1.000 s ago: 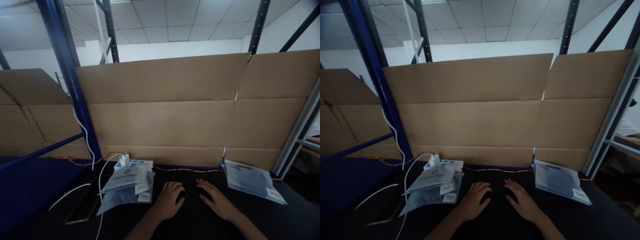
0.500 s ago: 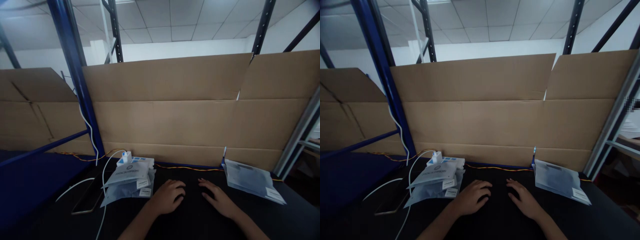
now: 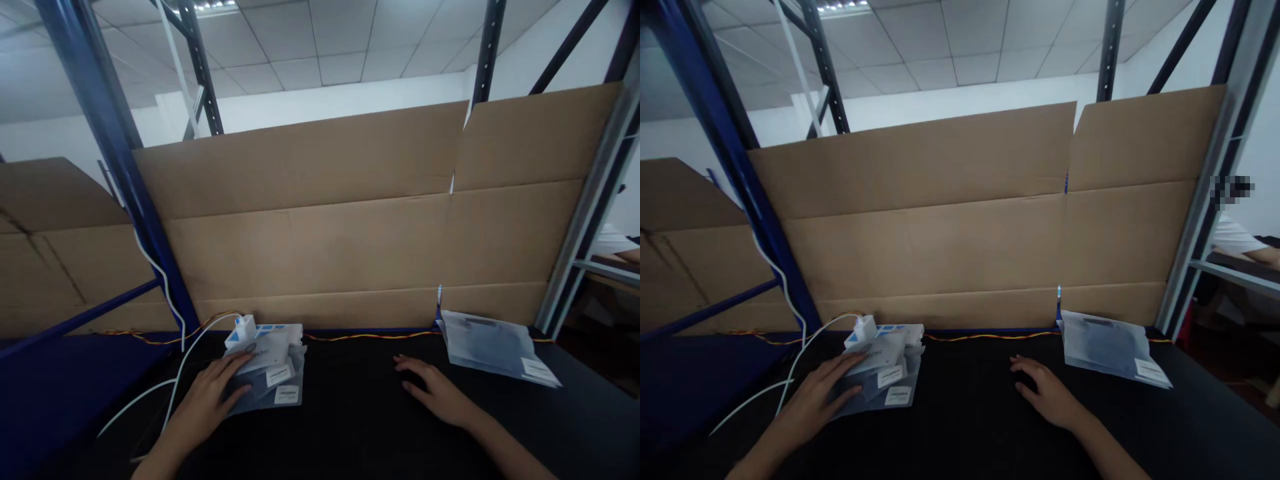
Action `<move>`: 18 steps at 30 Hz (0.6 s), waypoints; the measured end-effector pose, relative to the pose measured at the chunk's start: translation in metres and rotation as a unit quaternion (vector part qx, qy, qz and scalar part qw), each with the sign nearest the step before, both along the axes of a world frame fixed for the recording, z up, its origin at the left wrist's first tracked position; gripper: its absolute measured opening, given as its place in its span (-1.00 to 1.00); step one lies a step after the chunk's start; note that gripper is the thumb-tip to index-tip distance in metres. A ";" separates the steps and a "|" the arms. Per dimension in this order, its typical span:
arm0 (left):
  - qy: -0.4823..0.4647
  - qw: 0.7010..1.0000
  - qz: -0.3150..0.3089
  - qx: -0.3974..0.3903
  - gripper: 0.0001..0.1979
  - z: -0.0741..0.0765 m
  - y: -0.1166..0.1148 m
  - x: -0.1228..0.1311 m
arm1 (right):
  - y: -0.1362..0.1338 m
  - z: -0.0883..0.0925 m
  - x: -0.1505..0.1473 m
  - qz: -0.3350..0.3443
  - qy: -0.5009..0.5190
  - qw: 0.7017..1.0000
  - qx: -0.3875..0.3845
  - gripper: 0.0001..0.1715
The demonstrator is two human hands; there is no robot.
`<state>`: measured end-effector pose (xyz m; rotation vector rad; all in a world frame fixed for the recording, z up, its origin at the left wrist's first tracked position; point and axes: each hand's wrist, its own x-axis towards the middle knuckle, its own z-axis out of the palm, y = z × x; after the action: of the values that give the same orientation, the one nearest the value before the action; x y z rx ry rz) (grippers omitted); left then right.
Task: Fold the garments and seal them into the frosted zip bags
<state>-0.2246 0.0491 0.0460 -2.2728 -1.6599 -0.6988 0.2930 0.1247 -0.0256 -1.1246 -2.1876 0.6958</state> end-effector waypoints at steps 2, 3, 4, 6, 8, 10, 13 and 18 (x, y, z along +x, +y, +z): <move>-0.025 0.999 -0.015 0.039 -0.67 0.003 0.005 0.010 | 0.000 -0.001 -0.001 -0.001 0.006 1.000 0.000 -0.64; -0.043 0.997 -0.027 0.062 -0.71 0.007 0.007 0.021 | 0.001 -0.002 -0.001 -0.002 0.010 1.000 -0.001 -0.64; -0.060 0.994 -0.041 0.086 -0.74 0.012 0.009 0.037 | 0.001 -0.001 -0.002 -0.002 0.016 1.000 -0.002 -0.64; -0.087 0.985 -0.083 0.124 -0.77 0.021 0.009 0.080 | 0.001 0.000 -0.004 -0.003 0.032 0.999 -0.003 -0.66; -0.071 0.977 -0.159 0.124 -0.77 0.023 0.007 0.131 | -0.001 0.005 -0.006 -0.011 0.056 0.998 -0.002 -0.64; -0.018 0.960 -0.260 0.098 -0.78 0.016 0.004 0.181 | -0.004 0.010 -0.009 -0.021 0.084 0.996 -0.013 -0.55; 0.027 0.936 -0.348 0.046 -0.79 -0.003 -0.001 0.230 | -0.011 0.018 -0.012 -0.031 0.122 0.989 -0.073 -0.36; -0.038 0.916 -0.387 -0.094 -0.78 -0.015 -0.009 0.231 | -0.017 0.020 -0.012 0.002 0.161 0.974 -0.162 -0.40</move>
<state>0.0062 0.0402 0.0309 -3.0919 -0.8161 -0.8003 0.2809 0.1076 -0.0053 -1.0740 -1.8443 1.1813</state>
